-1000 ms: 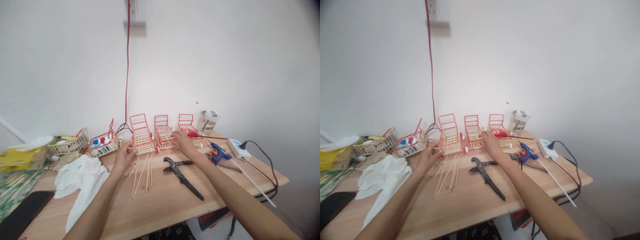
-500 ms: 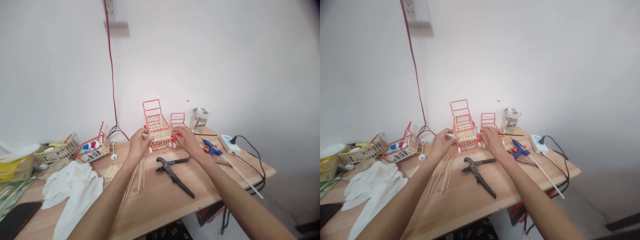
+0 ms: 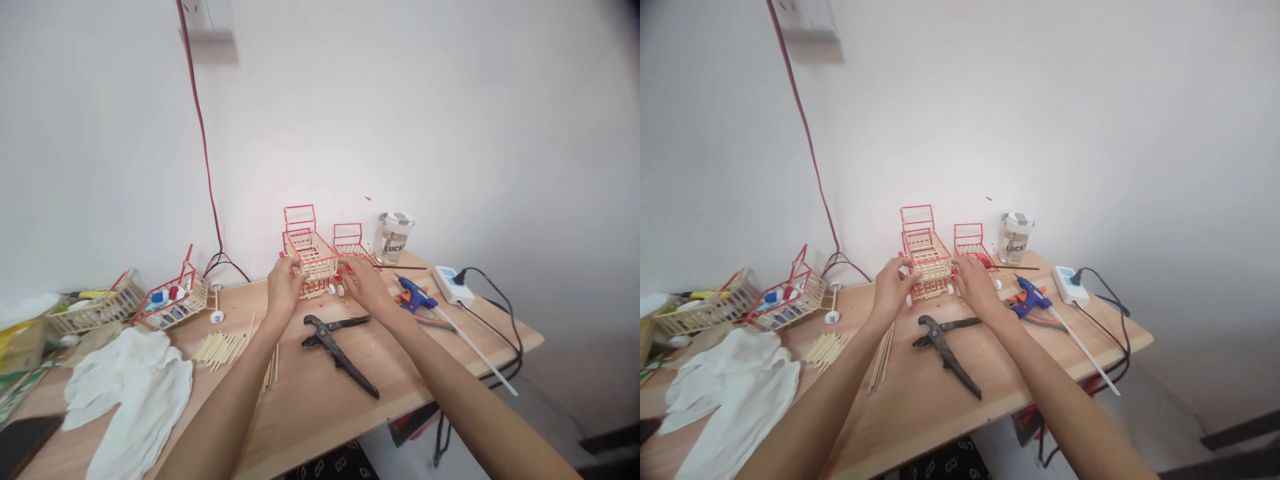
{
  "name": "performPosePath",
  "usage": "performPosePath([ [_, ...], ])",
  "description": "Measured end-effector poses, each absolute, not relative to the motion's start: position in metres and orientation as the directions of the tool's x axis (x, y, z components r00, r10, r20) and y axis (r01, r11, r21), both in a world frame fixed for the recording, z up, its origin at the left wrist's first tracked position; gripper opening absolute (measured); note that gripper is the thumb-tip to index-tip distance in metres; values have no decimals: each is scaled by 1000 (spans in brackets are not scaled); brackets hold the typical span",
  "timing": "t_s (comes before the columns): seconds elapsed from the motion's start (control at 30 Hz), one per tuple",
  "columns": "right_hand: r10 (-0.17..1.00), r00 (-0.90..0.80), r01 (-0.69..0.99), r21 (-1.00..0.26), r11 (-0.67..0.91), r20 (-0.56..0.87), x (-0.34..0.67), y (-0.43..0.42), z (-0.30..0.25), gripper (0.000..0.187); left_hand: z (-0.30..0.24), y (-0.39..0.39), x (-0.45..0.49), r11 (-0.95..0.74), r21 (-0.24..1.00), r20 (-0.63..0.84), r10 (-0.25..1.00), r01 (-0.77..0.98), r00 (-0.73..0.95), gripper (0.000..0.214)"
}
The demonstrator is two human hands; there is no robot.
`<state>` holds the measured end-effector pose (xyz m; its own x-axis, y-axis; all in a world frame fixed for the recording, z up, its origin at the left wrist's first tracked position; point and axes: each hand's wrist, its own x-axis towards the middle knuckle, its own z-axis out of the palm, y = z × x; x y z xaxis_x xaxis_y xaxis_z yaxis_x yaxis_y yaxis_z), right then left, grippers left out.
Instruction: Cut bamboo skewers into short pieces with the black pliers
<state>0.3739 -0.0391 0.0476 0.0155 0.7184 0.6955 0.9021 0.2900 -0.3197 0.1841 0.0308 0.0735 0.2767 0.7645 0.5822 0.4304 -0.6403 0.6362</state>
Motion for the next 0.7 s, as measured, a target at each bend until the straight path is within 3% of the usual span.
performPosePath([
  [0.33, 740, -1, 879, -352, 320, 672, 361, -25, 44, 39, 63, 36, 178, -576, 700, 501, 817, 422, 286, 16],
  [0.7, 737, 91, 913, -352, 207, 670, 368, -15, 46, 34, 73, 30, 161, -629, 618, 535, 776, 472, 333, 33],
])
